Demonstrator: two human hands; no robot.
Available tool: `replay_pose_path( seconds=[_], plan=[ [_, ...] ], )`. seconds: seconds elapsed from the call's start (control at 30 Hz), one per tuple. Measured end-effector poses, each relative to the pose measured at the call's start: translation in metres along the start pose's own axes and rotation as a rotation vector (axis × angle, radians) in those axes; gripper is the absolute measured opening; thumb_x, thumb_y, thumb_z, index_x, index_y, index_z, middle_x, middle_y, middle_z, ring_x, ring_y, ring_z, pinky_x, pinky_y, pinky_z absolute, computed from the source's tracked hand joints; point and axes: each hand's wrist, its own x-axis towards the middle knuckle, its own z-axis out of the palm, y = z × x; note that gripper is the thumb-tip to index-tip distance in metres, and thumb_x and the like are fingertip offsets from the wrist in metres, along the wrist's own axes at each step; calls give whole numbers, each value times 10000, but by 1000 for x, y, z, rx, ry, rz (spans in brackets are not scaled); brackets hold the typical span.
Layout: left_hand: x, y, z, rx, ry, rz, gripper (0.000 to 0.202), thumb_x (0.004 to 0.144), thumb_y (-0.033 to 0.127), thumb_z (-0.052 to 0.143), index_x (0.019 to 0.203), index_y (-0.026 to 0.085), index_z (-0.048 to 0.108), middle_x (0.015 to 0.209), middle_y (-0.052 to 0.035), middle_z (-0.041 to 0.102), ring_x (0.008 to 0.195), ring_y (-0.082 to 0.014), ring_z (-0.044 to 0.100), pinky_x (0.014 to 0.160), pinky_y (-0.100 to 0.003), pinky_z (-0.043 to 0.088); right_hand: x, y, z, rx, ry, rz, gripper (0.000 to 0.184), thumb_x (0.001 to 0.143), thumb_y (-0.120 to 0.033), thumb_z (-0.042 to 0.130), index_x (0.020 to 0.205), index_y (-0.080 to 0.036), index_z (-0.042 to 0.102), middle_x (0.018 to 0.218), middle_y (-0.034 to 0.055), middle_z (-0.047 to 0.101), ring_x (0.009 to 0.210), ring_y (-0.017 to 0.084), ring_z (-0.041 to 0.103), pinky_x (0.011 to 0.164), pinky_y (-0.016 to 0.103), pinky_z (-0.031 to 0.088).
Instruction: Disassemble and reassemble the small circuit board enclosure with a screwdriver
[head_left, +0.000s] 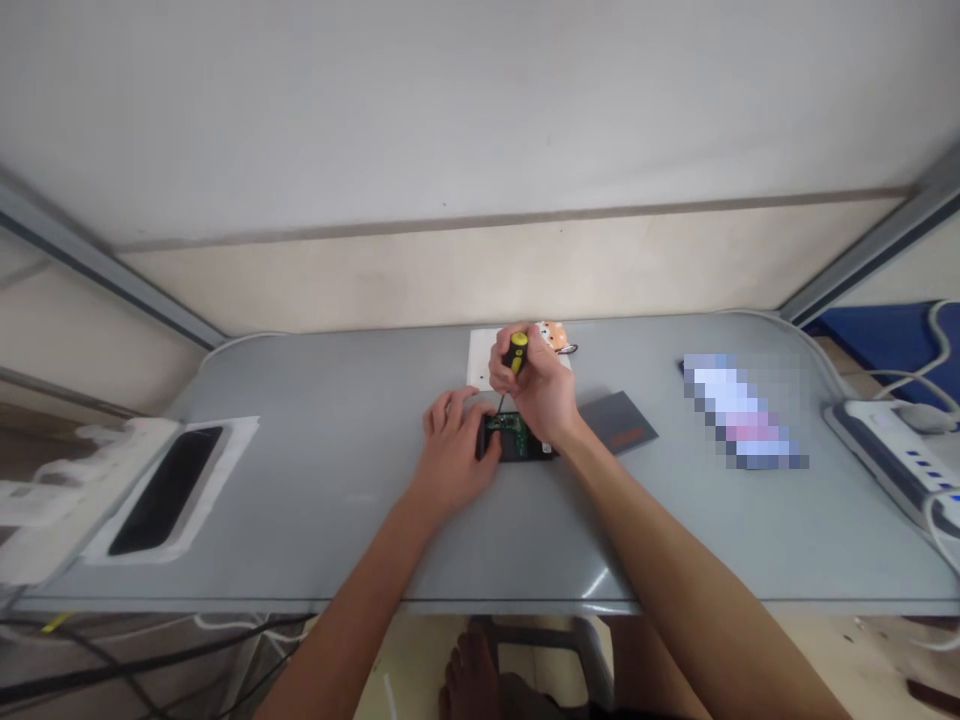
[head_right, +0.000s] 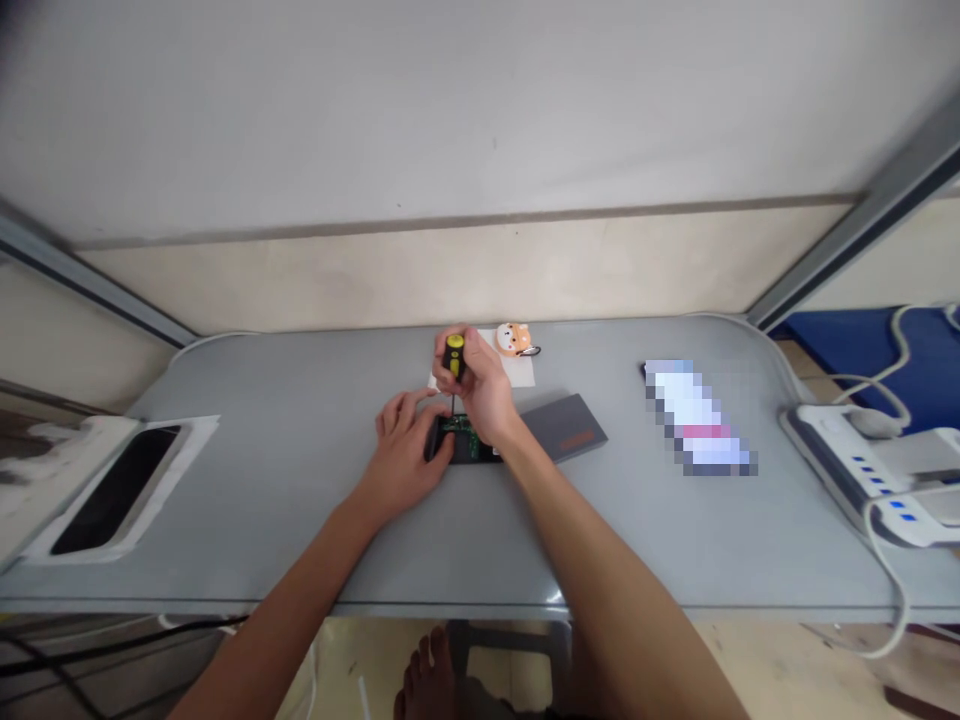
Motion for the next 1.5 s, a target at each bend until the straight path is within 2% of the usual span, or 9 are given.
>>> replay_pose_path(
  seconds=[0.17,0.37,0.6,0.87,1.0,1.27,1.5],
  plan=[
    [0,1,-1,-10,-8,-7,244,955,251,576,1194,210,609,1447,-133,520,1342,-347,408,1143,-565,347,1,-1,-1,19,-29,-35,358,1015,-520,502,831,-222,575,652,-31,342,557,116,260,544,255,261],
    [0,2,-2,-14,-10,-10,248,953,246,586,1197,207,604,1441,-137,524,1346,-352,413,1148,-566,347,0,0,2,-5,12,-31,353,993,-544,524,837,-229,559,715,-14,389,584,121,326,558,262,309],
    [0,1,-1,-12,-4,-5,238,956,246,585,1192,216,603,1448,-125,519,1348,-352,407,1147,-562,346,1,-1,0,-19,6,-16,385,1009,-561,491,827,-227,550,668,-31,343,553,115,275,538,256,275],
    [0,0,0,-12,0,5,242,952,244,587,1191,204,589,1435,-131,528,1334,-346,419,1133,-552,355,0,0,1,-24,0,-19,401,1017,-573,468,835,-227,554,686,-23,362,569,120,301,556,265,307],
    [0,0,-1,-15,-2,4,229,957,240,577,1184,213,586,1435,-127,525,1338,-339,417,1136,-548,353,1,-1,0,2,13,-50,353,1006,-525,515,827,-225,558,696,-22,370,563,116,284,542,262,271],
    [0,0,0,-9,-11,1,232,955,241,577,1184,209,588,1443,-131,522,1341,-351,415,1133,-562,357,0,-1,1,53,-4,-45,334,1022,-487,497,838,-218,573,710,-19,389,579,112,315,564,259,291],
    [-1,-1,1,-11,9,16,244,962,243,570,1204,217,585,1436,-131,523,1337,-339,420,1135,-554,359,2,0,0,-1,6,-32,373,1022,-543,475,836,-228,551,670,-31,349,558,116,288,541,256,289]
  ],
)
